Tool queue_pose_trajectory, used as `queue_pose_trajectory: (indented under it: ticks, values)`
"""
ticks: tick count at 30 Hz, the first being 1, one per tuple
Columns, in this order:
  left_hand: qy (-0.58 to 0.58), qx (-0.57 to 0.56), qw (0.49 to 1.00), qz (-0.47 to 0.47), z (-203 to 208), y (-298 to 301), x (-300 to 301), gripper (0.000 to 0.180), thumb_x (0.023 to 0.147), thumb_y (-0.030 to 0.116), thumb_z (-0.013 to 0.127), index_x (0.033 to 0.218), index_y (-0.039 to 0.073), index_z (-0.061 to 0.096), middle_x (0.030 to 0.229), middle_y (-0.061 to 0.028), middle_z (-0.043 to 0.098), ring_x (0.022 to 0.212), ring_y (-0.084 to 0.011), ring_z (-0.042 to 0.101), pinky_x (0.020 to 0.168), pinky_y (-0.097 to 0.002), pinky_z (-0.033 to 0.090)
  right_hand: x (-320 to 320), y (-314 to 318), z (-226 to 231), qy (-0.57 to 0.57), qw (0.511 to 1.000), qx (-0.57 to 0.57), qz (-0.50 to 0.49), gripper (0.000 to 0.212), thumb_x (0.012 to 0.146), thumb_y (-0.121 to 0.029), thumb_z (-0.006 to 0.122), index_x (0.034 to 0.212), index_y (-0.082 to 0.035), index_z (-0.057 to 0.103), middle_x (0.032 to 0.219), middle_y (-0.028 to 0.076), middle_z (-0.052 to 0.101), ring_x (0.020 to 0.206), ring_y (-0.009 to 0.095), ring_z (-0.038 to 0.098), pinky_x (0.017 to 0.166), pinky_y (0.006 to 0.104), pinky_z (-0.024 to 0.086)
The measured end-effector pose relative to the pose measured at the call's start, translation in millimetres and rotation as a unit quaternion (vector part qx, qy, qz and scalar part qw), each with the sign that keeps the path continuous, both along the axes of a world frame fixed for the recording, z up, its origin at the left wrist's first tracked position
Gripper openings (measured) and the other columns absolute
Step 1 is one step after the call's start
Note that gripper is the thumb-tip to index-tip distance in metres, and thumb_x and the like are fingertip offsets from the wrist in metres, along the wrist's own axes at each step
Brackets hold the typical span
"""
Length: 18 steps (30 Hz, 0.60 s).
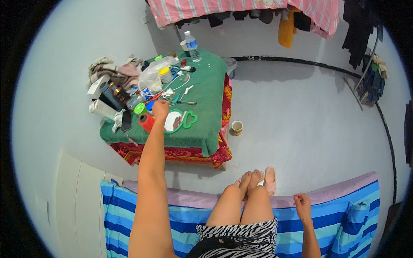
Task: The person sits on a mattress and hand-sews a blue and light blue striped sheet using a needle and red thread. They pull the thread through the fabric, adjust the sheet, and later retrieve a spool of thread from a nearby table before continuing to sew and smooth the sheet.
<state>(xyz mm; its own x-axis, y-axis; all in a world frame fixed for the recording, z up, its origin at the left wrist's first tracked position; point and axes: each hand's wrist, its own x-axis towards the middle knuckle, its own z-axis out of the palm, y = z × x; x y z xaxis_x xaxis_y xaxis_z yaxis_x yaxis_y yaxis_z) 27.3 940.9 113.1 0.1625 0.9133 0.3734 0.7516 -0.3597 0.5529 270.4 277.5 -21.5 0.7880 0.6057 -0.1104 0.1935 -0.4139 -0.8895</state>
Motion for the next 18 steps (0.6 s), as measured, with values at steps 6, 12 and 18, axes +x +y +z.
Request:
queue_pose_trajectory:
  ticks: [6, 12, 18]
  values:
    - [-0.046, -0.030, 0.993, 0.105, -26.5, 68.9, -20.1, 0.015, 0.071, 0.018, 0.062, 0.082, 0.011, 0.070, 0.078, -0.0138, 0.066, 0.075, -0.0288, 0.064, 0.069, -0.0368, 0.049, -24.7, -79.3, -48.9, -0.045, 0.989, -0.143, -0.003, 0.014, 0.083, -0.012, 0.056, 0.085, 0.001, 0.059, 0.073, 0.011, 0.058, 0.060, 0.019, 0.056, 0.055, 0.0297, 0.045]
    - [0.130, 0.060, 0.990, -0.020, 1.5, 74.2, 19.8, 0.018, 0.074, 0.020, 0.059, 0.086, 0.012, 0.070, 0.083, -0.0136, 0.065, 0.078, -0.0292, 0.063, 0.070, -0.0385, 0.049, -12.2, -76.2, -53.5, 0.025, 0.984, -0.170, -0.038, 0.009, 0.082, -0.006, 0.055, 0.085, 0.001, 0.059, 0.073, 0.013, 0.059, 0.058, 0.021, 0.056, 0.056, 0.0321, 0.045]
    - [0.195, -0.004, 0.980, 0.024, 0.1, 77.7, 56.8, 0.017, 0.073, 0.020, 0.059, 0.086, 0.016, 0.070, 0.087, -0.0132, 0.065, 0.083, -0.0286, 0.063, 0.072, -0.0389, 0.049, -7.9, -63.7, -56.4, 0.009, 0.983, -0.180, -0.018, 0.008, 0.082, -0.005, 0.054, 0.086, 0.001, 0.058, 0.072, 0.011, 0.058, 0.059, 0.018, 0.055, 0.054, 0.0302, 0.045]
